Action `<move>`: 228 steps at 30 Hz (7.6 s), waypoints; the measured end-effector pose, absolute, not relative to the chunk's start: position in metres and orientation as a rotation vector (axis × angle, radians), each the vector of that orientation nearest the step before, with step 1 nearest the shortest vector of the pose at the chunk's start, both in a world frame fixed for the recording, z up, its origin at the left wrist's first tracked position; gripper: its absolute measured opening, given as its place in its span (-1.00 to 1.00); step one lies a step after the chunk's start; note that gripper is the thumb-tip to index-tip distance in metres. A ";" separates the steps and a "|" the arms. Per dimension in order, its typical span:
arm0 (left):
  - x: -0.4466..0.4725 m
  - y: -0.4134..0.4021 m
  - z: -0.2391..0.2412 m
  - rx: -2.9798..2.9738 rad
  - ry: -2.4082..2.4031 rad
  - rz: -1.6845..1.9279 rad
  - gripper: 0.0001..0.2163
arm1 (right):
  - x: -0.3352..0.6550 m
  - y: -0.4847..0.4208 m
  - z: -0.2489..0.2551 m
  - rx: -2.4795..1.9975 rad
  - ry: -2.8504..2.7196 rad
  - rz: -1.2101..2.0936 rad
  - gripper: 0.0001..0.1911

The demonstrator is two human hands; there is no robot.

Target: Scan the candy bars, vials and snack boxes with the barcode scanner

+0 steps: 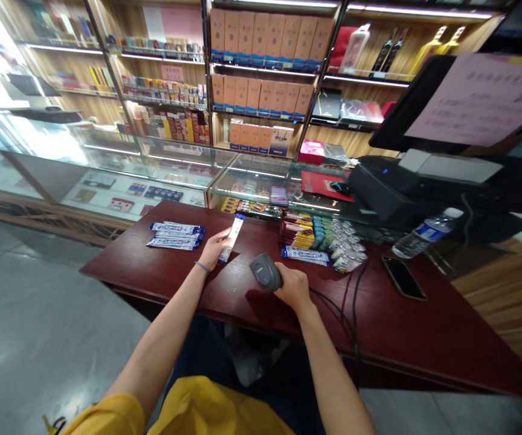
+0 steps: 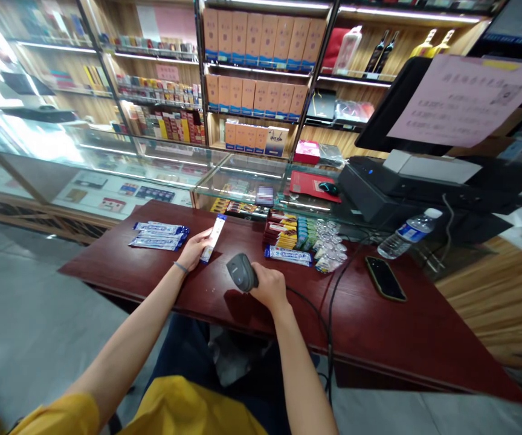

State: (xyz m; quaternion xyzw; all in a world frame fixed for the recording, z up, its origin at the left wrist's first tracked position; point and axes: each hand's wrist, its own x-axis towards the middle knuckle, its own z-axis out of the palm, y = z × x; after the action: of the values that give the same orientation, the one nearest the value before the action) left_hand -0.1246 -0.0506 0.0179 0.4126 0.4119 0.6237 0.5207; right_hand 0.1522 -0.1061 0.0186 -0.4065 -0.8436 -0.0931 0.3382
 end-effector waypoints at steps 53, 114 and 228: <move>0.100 -0.013 -0.008 2.776 1.132 0.845 -0.55 | 0.316 -0.137 0.015 -1.247 -1.848 -0.509 -0.60; -0.282 -0.083 0.011 2.159 2.210 1.269 -0.65 | 0.134 -0.103 0.013 -0.985 -2.025 -0.319 -0.62; 0.046 -0.020 0.015 2.563 1.225 1.200 -0.69 | 0.305 -0.136 0.013 -1.317 -1.832 -0.430 -0.60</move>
State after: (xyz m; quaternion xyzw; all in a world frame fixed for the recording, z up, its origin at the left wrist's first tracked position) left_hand 0.0456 -0.0196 0.0147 0.8309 0.3970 0.3888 0.0289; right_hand 0.3050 -0.1363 0.0132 -0.5231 -0.7274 -0.1708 0.4100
